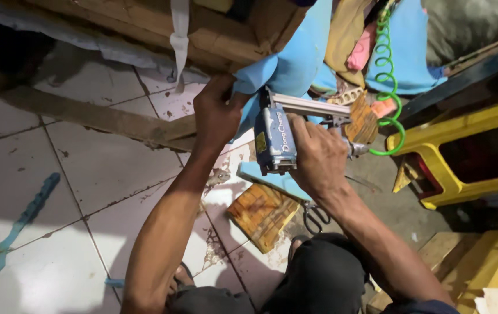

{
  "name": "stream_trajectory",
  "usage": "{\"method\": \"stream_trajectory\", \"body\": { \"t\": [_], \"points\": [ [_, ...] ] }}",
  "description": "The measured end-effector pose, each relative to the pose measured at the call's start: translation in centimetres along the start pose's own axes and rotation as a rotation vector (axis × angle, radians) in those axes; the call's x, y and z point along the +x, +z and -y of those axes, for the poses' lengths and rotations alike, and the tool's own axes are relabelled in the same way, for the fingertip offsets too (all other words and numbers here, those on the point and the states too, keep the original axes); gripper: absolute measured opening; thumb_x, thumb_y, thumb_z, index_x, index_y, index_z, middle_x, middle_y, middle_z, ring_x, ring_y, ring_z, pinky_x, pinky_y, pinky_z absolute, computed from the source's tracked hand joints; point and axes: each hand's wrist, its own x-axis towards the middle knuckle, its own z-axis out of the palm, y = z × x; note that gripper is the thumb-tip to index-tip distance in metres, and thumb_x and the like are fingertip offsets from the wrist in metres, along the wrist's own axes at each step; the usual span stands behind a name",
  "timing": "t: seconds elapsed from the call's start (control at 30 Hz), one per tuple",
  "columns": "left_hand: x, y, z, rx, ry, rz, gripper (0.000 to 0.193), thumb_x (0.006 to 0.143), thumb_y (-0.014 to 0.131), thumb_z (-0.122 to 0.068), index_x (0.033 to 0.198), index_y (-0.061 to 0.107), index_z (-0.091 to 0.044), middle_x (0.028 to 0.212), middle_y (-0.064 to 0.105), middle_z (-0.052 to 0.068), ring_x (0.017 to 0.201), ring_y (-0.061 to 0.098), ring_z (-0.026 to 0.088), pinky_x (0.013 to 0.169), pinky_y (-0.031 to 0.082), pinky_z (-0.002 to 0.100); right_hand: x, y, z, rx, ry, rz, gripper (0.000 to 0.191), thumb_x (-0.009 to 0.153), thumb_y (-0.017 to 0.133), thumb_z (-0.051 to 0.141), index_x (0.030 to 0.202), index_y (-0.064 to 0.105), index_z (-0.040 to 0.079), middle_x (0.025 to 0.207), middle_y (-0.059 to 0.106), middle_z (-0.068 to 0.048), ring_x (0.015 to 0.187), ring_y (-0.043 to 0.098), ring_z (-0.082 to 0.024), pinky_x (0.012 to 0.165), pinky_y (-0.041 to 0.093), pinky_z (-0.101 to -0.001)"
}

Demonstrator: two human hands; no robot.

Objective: The person sits on the floor and fits blue foam padding onto a wooden chair frame. They cut foam pieces with scissors, apply glue from a bottle to the foam, press the foam onto the chair seat and armrest, and staple the foam edges to the frame using a pneumatic stapler.

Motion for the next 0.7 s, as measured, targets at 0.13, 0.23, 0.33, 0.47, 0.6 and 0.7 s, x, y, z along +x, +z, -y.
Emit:
{"method": "stream_trajectory", "body": {
  "t": [0.13, 0.23, 0.33, 0.47, 0.6, 0.7],
  "points": [
    [-0.4, -0.2, 0.4, -0.031, 0.021, 0.046, 0.024, 0.091, 0.079, -0.017, 0.105, 0.069, -0.001, 0.089, 0.068, 0.011, 0.077, 0.063, 0.018, 0.073, 0.053, 0.033, 0.1, 1.3, -0.3, -0.019, -0.005, -0.003, 0.020, 0.088, 0.069, 0.016, 0.106, 0.063, 0.008, 0.083, 0.065, -0.007, 0.077, 0.066, -0.026, 0.066, 0.043, -0.0425],
    [-0.8, 0.0, 1.0, -0.144, 0.044, 0.075, 0.031, 0.093, 0.078, -0.017, 0.117, 0.065, -0.001, 0.101, 0.071, 0.010, 0.091, 0.067, 0.018, 0.082, 0.055, 0.033, 0.1, 2.8, -1.1, -0.018, -0.017, -0.031, 0.019, 0.089, 0.068, 0.015, 0.105, 0.061, 0.008, 0.085, 0.065, -0.006, 0.079, 0.066, -0.026, 0.070, 0.044, -0.0430],
    [-2.0, 1.0, 1.0, -0.175, 0.069, 0.067, 0.034, 0.096, 0.079, -0.016, 0.122, 0.062, -0.001, 0.106, 0.072, 0.012, 0.097, 0.068, 0.019, 0.087, 0.056, 0.034, -0.4, 3.4, -2.8, 0.001, -0.041, -0.061, 0.022, 0.090, 0.067, 0.012, 0.112, 0.061, 0.010, 0.087, 0.065, -0.005, 0.082, 0.067, -0.026, 0.072, 0.043, -0.0437],
    [-3.8, 1.5, 0.3, -0.017, -0.050, 0.073, 0.032, 0.093, 0.078, -0.021, 0.115, 0.063, -0.002, 0.095, 0.073, 0.011, 0.085, 0.070, 0.017, 0.079, 0.056, 0.032, -2.0, 2.6, -4.3, 0.090, -0.084, -0.103, 0.036, 0.088, 0.071, 0.017, 0.122, 0.062, 0.010, 0.085, 0.064, -0.006, 0.082, 0.065, -0.027, 0.073, 0.043, -0.0438],
    [-2.3, 1.3, 0.2, 0.114, -0.048, -0.013, 0.032, 0.090, 0.077, -0.026, 0.111, 0.069, -0.003, 0.092, 0.075, 0.013, 0.080, 0.068, 0.016, 0.076, 0.055, 0.032, -2.9, 1.9, -4.0, 0.149, -0.081, -0.107, 0.044, 0.083, 0.074, 0.023, 0.123, 0.063, 0.011, 0.080, 0.063, -0.006, 0.080, 0.065, -0.026, 0.069, 0.040, -0.0440],
    [-1.6, 1.3, 0.3, 0.123, -0.067, 0.000, 0.032, 0.091, 0.076, -0.028, 0.108, 0.069, -0.002, 0.087, 0.075, 0.013, 0.076, 0.066, 0.015, 0.074, 0.055, 0.032, -3.2, 2.1, -3.6, 0.237, -0.102, -0.149, 0.050, 0.079, 0.076, 0.028, 0.123, 0.062, 0.008, 0.080, 0.062, -0.008, 0.079, 0.064, -0.028, 0.068, 0.041, -0.0431]
  ]
}}
